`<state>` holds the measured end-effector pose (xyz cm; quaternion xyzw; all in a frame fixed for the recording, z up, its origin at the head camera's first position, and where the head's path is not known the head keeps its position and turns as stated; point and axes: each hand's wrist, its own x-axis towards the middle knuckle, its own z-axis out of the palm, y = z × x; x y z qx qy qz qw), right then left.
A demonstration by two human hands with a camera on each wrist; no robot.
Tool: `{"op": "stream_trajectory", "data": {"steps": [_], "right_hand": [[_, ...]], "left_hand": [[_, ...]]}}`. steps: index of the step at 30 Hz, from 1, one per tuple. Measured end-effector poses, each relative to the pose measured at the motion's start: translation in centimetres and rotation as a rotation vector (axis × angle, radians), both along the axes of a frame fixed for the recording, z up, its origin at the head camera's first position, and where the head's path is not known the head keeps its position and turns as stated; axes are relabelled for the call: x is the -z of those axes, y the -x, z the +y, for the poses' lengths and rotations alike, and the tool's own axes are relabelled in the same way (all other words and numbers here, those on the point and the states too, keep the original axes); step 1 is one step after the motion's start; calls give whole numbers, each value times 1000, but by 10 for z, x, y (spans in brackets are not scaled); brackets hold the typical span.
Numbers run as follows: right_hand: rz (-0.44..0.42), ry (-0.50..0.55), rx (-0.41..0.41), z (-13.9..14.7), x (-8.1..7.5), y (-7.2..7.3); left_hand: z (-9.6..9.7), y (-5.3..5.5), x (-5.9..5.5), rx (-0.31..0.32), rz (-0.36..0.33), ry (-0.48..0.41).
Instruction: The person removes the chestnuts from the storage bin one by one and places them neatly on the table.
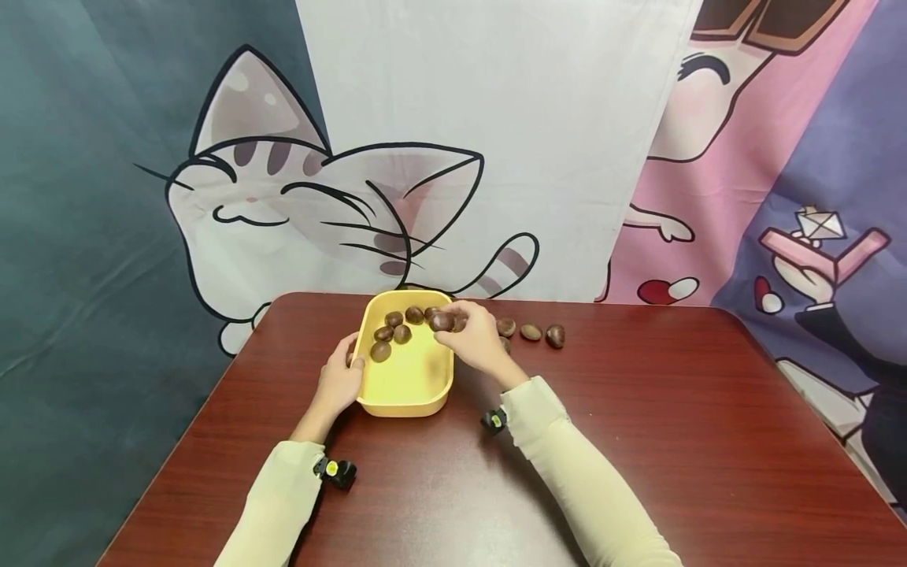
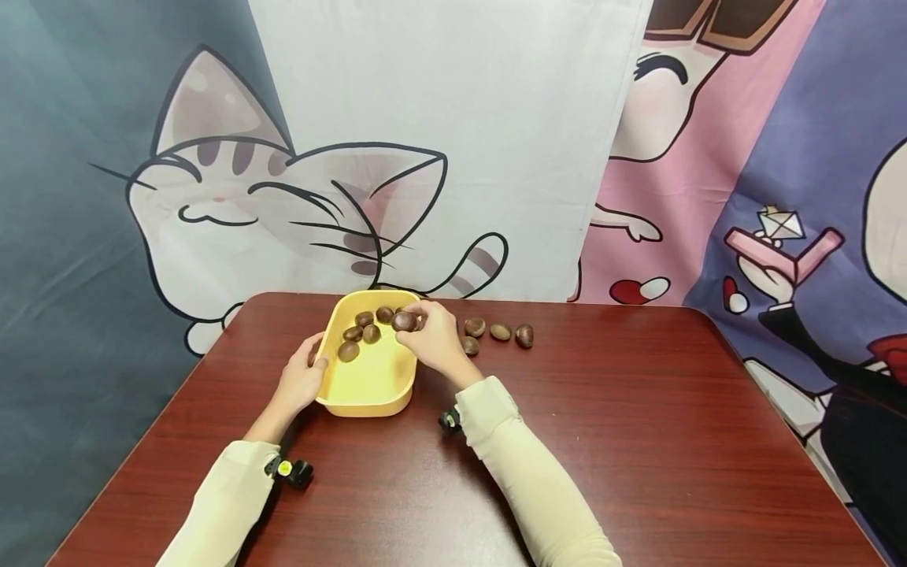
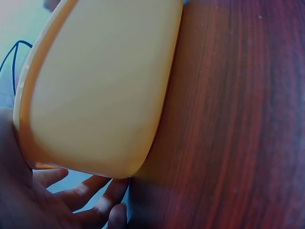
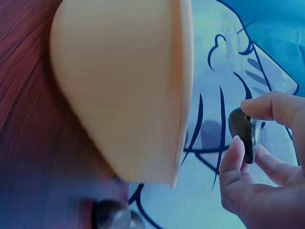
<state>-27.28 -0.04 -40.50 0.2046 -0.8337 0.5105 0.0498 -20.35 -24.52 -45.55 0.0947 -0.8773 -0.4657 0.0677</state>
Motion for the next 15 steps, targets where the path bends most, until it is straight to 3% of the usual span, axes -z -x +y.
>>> {"op": "stream_trajectory", "data": {"steps": [7,15], "right_hand": [[-10,16,19,31,5,6],[-39,-45,78,72,15,15]], "left_hand": [[0,0,1,6,4,-17],[-2,1,1,8,5,-7]]}}
